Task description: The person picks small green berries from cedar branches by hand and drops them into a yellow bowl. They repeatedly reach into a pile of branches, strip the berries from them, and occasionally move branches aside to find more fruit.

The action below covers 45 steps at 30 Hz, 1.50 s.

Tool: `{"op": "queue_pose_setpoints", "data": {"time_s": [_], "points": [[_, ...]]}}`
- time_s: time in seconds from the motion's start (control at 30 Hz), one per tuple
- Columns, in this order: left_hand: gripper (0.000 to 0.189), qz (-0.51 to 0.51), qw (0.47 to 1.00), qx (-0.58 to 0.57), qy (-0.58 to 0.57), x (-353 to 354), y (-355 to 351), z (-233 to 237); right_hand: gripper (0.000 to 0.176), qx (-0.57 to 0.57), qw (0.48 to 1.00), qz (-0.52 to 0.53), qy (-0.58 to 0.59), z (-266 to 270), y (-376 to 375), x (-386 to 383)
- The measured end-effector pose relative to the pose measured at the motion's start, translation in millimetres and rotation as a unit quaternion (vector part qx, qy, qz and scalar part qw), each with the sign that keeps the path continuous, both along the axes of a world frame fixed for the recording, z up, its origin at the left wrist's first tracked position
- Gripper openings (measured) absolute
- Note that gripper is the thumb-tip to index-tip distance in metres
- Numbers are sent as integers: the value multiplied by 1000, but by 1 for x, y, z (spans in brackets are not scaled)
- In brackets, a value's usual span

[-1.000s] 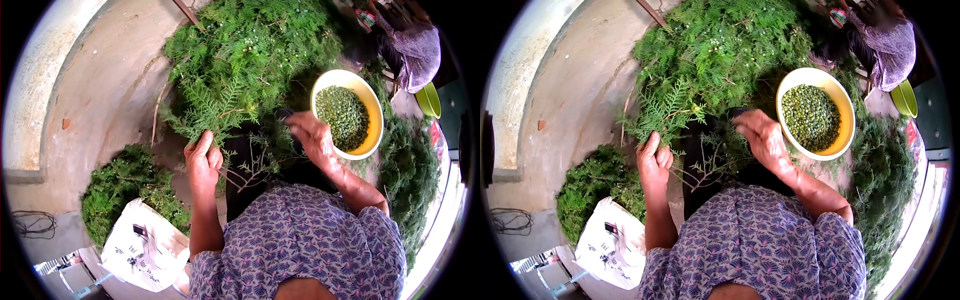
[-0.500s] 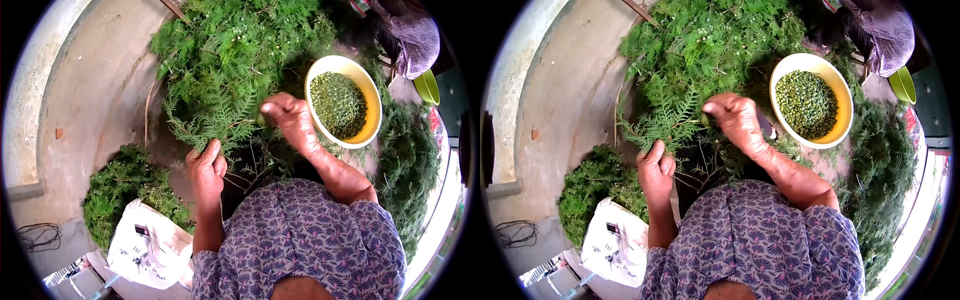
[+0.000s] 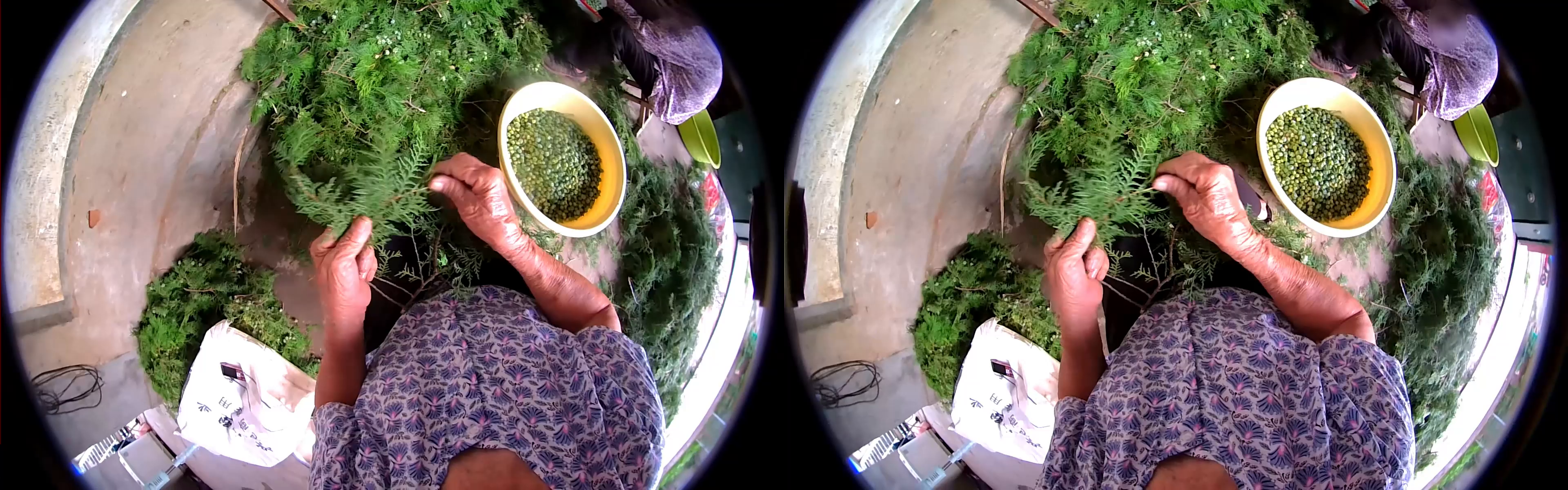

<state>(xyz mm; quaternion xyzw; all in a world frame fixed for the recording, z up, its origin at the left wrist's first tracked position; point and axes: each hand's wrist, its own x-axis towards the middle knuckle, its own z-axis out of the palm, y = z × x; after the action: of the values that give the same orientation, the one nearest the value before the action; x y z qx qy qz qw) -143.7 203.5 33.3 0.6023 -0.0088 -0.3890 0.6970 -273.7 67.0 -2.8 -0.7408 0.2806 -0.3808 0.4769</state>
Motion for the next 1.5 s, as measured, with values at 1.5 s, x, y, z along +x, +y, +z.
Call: {"op": "queue_pose_setpoints", "data": {"time_s": [1.5], "points": [[28,-506,551,-92,-657,-100,-69,-33,17,270,940,-140,153,-17,-5,-201]]}}
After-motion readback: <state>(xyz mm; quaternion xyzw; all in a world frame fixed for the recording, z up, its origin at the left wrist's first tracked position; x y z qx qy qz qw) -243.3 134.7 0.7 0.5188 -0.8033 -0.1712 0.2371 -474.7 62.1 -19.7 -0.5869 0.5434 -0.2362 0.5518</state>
